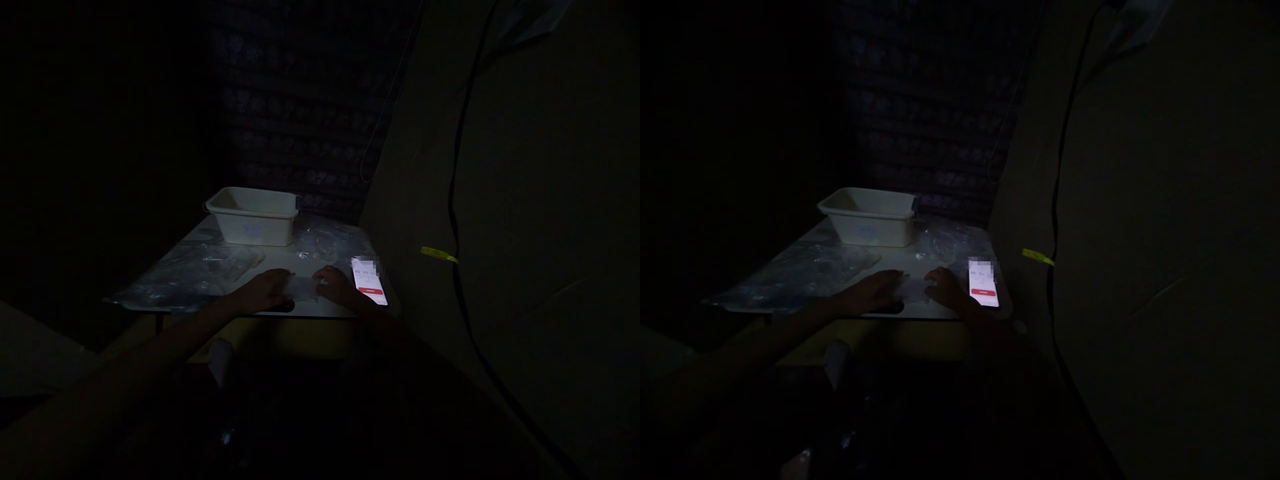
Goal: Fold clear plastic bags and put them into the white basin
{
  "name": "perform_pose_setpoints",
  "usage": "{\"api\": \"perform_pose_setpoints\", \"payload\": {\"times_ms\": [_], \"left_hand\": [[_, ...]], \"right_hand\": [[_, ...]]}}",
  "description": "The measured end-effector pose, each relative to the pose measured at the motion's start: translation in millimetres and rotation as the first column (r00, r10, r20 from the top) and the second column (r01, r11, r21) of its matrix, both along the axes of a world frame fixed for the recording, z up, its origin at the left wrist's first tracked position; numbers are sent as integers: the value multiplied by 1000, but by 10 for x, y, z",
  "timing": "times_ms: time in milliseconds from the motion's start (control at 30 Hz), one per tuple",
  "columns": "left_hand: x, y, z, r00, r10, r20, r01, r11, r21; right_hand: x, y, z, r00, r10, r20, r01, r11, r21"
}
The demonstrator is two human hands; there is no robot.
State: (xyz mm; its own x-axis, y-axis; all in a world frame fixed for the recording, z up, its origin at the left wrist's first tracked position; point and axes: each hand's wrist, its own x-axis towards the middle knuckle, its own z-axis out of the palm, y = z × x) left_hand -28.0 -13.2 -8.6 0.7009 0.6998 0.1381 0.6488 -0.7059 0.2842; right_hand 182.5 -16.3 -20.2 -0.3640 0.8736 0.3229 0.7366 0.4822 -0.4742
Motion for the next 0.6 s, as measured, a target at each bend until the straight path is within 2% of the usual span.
{"api": "perform_pose_setpoints", "payload": {"times_ms": [100, 167, 367, 600], "left_hand": [[-14, 4, -56, 996, 68, -62, -66, 997, 41], [-36, 21, -72, 988, 108, -112, -103, 994, 46], [-76, 67, -147, 973, 143, -180, -139, 990, 35], [-76, 121, -224, 982, 115, -148, -100, 989, 105]], "right_hand": [[25, -47, -26, 989, 129, 73, -134, 989, 68], [32, -67, -50, 979, 153, 133, -166, 982, 95], [-6, -118, 0, 977, 109, 182, -128, 987, 94], [20, -111, 34, 995, 47, 93, -53, 997, 61]]}}
